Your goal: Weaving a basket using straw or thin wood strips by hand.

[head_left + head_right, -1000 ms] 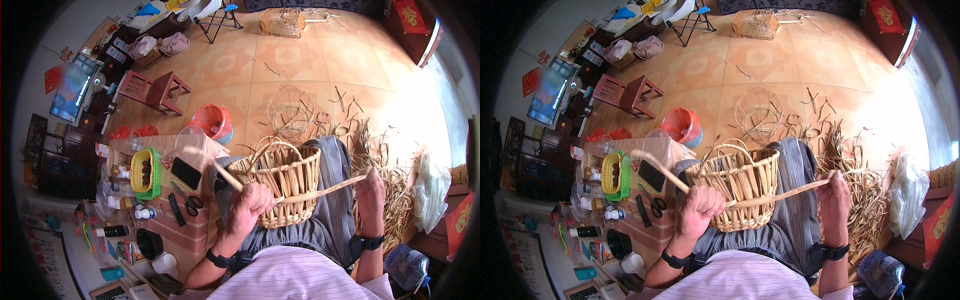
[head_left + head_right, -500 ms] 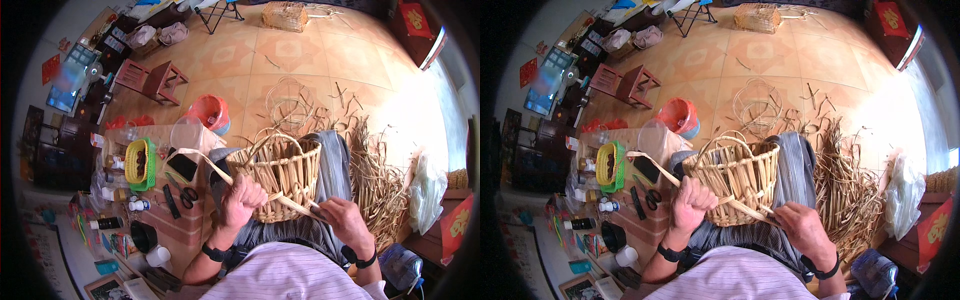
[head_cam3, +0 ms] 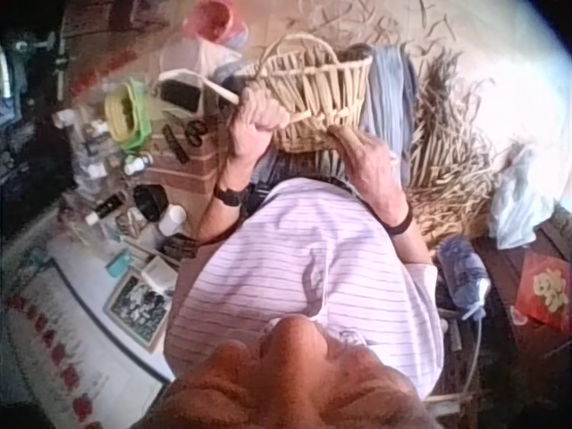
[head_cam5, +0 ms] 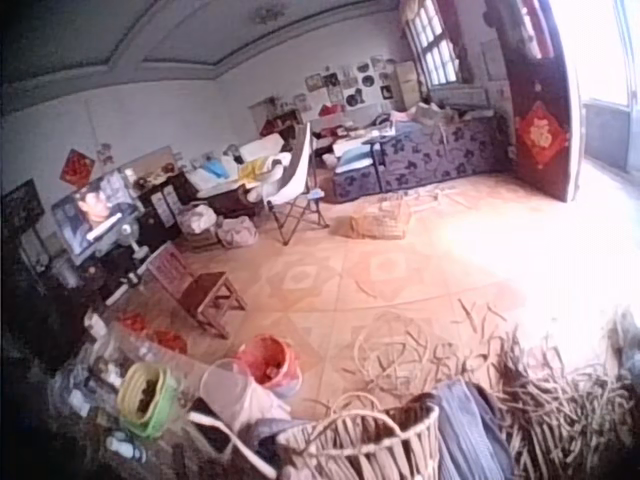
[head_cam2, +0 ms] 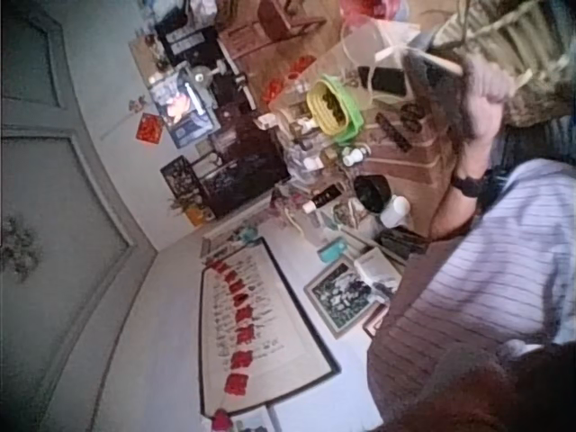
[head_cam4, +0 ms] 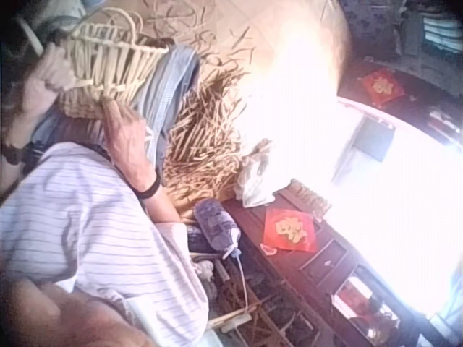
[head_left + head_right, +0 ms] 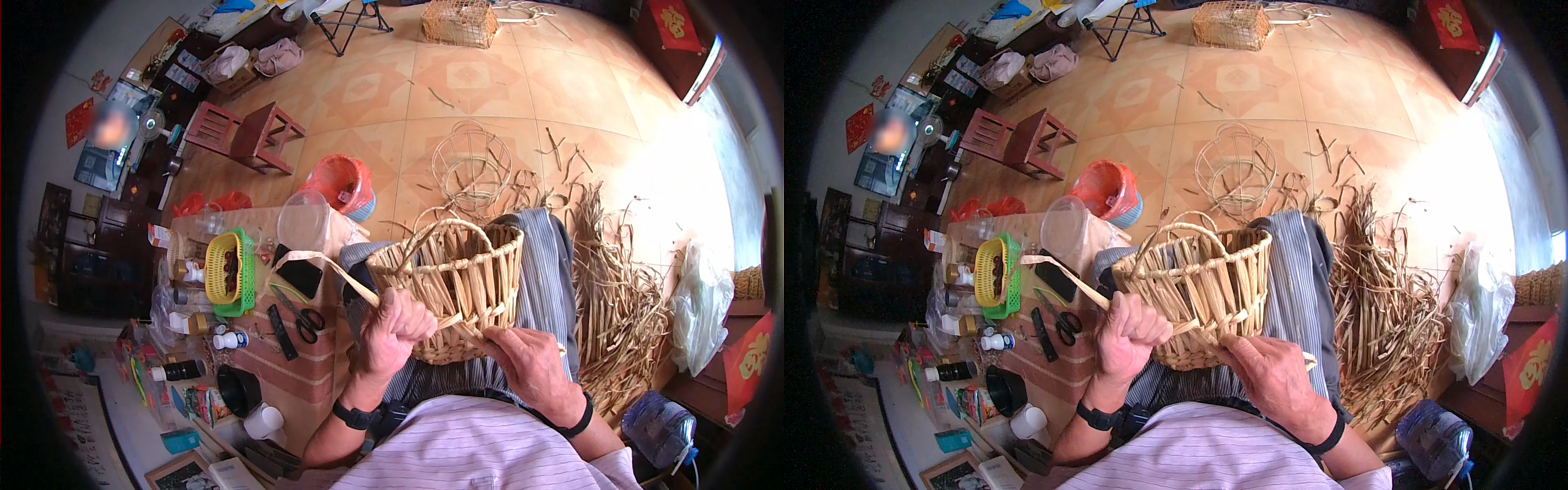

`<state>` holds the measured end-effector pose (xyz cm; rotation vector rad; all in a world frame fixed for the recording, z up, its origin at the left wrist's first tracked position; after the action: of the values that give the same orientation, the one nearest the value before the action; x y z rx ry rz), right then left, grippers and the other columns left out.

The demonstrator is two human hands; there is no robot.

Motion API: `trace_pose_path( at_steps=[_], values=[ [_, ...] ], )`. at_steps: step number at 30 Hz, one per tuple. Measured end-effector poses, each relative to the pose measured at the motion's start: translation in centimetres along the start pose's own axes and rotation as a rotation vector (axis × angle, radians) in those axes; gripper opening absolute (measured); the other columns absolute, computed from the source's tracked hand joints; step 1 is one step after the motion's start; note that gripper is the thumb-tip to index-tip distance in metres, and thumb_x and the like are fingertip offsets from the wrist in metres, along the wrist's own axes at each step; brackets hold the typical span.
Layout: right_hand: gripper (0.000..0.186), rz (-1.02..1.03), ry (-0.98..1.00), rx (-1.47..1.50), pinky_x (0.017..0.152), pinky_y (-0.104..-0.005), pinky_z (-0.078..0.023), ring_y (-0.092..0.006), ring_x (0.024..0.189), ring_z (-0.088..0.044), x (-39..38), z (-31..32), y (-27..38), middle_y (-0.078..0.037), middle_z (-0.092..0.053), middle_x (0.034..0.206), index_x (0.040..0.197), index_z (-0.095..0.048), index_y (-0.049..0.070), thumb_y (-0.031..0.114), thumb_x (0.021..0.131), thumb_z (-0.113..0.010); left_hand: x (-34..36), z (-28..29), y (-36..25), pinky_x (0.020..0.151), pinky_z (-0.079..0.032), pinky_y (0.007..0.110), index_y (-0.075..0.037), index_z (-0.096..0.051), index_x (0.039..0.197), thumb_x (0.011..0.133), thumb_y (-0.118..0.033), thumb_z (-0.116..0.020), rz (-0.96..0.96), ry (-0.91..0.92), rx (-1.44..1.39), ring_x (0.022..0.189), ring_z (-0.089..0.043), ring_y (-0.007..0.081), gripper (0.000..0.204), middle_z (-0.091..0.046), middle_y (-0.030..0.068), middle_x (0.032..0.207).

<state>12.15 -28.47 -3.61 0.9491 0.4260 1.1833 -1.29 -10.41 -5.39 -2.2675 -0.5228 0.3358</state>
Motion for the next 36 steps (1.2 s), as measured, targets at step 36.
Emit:
trace_pose_path(
  at_steps=[36],
  values=[
    [0.014, -0.031, 0.093, -0.323, 0.048, -0.0394, -0.051, -0.0286, 0.057, -0.066, 3.2, -1.6, 1.3, -0.010, -0.062, 0.070, 0.092, -0.051, 0.006, 0.008, 0.091, -0.065, -0.3, 0.4, 0.4, 0.057, -0.023, 0.031, -0.015, -0.033, 0.072, 0.112, -0.048, -0.039, -0.036, 0.057, -0.016, 0.055, -0.020, 0.0120, 0.052, -0.022, -0.0042, 0.062]
  ],
)
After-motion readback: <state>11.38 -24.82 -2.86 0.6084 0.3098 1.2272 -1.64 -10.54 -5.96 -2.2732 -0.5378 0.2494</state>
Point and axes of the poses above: each hand's wrist, its own x-axis towards the middle knuckle, its own z-axis out of the back of the hand, y = z × x, the point moved 3 cm from there along x, towards the middle knuckle
